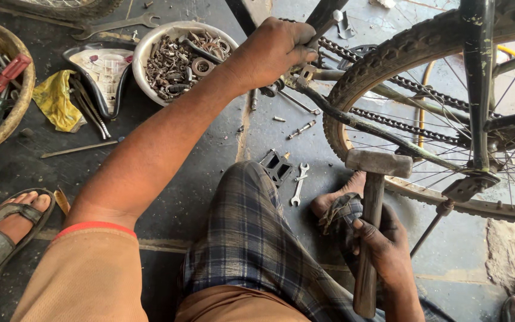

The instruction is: The person sits on the workshop floor beside an upside-down bicycle and works on the crank and bottom-bracket area. They use a spanner to loosen fittings, tap components with a hammer, handle small metal parts, and pick parts from a bowl of assorted hardware.

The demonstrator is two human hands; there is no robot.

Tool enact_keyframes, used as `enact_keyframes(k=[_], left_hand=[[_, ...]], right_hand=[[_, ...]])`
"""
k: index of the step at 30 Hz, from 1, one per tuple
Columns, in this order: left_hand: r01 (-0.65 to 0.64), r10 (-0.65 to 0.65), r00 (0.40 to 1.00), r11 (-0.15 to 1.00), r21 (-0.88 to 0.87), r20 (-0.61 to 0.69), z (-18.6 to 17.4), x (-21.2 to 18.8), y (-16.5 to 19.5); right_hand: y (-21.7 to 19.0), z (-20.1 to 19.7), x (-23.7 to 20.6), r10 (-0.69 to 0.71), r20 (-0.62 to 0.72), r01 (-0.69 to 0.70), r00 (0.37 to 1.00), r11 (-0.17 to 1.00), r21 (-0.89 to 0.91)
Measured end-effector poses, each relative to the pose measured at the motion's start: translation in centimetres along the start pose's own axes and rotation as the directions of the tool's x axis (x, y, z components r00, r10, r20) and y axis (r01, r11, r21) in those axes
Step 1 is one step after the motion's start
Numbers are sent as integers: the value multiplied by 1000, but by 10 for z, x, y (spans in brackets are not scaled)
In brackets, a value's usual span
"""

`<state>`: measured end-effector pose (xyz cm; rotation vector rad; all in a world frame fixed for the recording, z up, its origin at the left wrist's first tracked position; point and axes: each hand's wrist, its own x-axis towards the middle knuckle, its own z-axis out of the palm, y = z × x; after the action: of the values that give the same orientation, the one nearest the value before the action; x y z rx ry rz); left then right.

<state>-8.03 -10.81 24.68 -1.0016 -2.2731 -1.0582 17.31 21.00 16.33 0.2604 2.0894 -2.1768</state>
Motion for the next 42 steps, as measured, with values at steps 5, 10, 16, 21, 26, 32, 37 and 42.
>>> enact_keyframes(k=[5,10,16,21,26,32,37,42], left_hand=[[31,-34,995,999,29,91,4,7,2],[53,-60,989,997,59,136,6,3,6],[58,-70,989,994,95,132,7,4,3],[95,-100,986,994,48,130,9,12,0],[11,-19,990,998,57,139,3,7,-1],[103,-111,981,993,58,157,2,4,-1],[-49,50,998,998,43,-30,-4,-6,-36],[63,-100,983,973,-222,-157,0,-25,-73]], right_hand=[[0,2,4,-3,-26,1,1000,999,-54],[-6,3,7,-11,-37,6,999,993,-121],[-21,8,9,-60,-61,47,996,980,-191],[-71,-6,12,-238,-95,190,967,914,-359],[-139,-20,31,-482,119,478,868,876,61],[-167,3,89,-386,347,483,855,836,-261],[-148,-52,105,-395,351,502,849,810,-304],[-84,-114,114,-373,306,453,876,853,-258]])
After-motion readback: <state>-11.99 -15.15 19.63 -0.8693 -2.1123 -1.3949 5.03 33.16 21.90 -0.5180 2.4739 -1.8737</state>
